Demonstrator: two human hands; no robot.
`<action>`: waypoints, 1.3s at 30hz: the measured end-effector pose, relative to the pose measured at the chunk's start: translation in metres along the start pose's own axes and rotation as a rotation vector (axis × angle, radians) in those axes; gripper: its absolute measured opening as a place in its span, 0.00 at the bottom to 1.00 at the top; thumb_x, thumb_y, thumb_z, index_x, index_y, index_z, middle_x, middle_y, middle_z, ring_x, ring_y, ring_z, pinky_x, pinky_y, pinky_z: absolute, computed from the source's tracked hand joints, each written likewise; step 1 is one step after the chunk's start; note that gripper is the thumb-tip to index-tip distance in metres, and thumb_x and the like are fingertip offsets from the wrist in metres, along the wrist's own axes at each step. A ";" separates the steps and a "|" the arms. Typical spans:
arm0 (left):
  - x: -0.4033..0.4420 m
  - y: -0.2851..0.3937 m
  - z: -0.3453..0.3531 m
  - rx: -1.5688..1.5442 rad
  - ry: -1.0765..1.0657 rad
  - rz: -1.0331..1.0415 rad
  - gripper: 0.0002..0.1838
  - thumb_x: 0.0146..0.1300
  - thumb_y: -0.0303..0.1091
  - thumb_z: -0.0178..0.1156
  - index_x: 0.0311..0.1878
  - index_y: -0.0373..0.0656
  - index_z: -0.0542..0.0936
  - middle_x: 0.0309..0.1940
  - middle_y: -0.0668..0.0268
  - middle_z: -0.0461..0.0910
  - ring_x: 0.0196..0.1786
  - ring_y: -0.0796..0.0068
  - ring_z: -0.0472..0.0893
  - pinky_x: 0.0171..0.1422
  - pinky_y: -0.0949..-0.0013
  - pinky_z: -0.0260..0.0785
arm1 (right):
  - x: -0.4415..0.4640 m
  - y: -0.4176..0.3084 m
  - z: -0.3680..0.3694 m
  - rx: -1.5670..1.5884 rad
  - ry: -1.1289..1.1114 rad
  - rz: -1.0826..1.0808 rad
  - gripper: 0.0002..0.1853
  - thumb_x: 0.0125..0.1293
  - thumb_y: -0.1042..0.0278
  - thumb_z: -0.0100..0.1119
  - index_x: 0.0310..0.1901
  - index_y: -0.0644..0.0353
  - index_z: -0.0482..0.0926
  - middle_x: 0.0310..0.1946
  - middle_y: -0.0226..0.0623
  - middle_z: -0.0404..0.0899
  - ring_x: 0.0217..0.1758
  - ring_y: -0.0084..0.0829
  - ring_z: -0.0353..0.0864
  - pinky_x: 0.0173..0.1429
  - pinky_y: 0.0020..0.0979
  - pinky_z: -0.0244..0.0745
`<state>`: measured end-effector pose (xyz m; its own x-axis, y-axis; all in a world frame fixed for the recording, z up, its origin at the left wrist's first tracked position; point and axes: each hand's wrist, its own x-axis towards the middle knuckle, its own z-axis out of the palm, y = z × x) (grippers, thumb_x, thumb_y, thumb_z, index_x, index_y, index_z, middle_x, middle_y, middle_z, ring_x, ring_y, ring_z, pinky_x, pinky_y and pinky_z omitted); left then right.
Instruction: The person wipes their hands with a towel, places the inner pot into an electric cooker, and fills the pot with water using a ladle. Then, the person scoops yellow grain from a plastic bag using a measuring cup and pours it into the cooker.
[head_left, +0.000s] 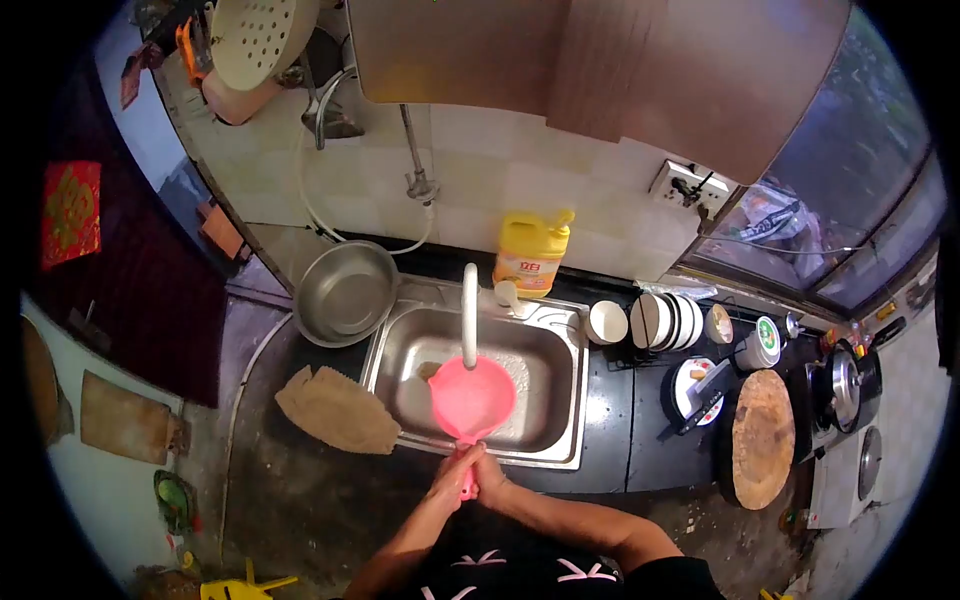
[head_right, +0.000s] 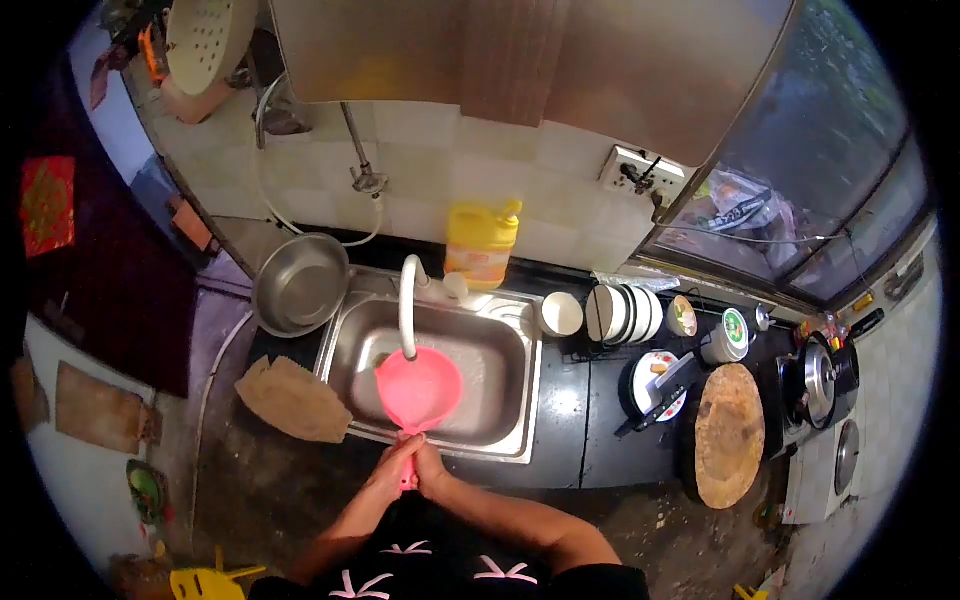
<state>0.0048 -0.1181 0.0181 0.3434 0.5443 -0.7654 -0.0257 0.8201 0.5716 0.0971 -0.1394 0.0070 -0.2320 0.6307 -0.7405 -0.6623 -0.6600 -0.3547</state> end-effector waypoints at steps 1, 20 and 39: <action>-0.001 0.001 0.001 0.006 0.012 0.002 0.18 0.58 0.54 0.63 0.36 0.49 0.76 0.19 0.71 0.71 0.13 0.79 0.69 0.13 0.75 0.57 | 0.000 0.000 -0.001 -0.014 0.007 -0.004 0.17 0.61 0.44 0.55 0.27 0.49 0.72 0.15 0.28 0.72 0.10 0.27 0.67 0.12 0.28 0.57; -0.013 0.007 0.005 -0.037 0.005 -0.021 0.22 0.55 0.57 0.64 0.32 0.46 0.76 0.16 0.70 0.71 0.12 0.78 0.68 0.13 0.74 0.57 | 0.004 0.009 0.000 -0.087 0.118 -0.114 0.16 0.64 0.46 0.51 0.28 0.49 0.72 0.14 0.28 0.70 0.09 0.25 0.64 0.10 0.27 0.51; -0.003 -0.016 0.000 -0.097 -0.014 -0.026 0.22 0.54 0.56 0.67 0.32 0.45 0.75 0.16 0.69 0.70 0.12 0.77 0.68 0.12 0.74 0.56 | -0.005 0.017 -0.003 -0.142 0.166 -0.136 0.18 0.63 0.45 0.52 0.27 0.51 0.73 0.14 0.30 0.70 0.09 0.24 0.64 0.10 0.27 0.52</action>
<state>0.0042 -0.1328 0.0115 0.3578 0.5207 -0.7751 -0.1074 0.8475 0.5198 0.0890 -0.1554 0.0027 -0.0202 0.6497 -0.7599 -0.5702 -0.6318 -0.5250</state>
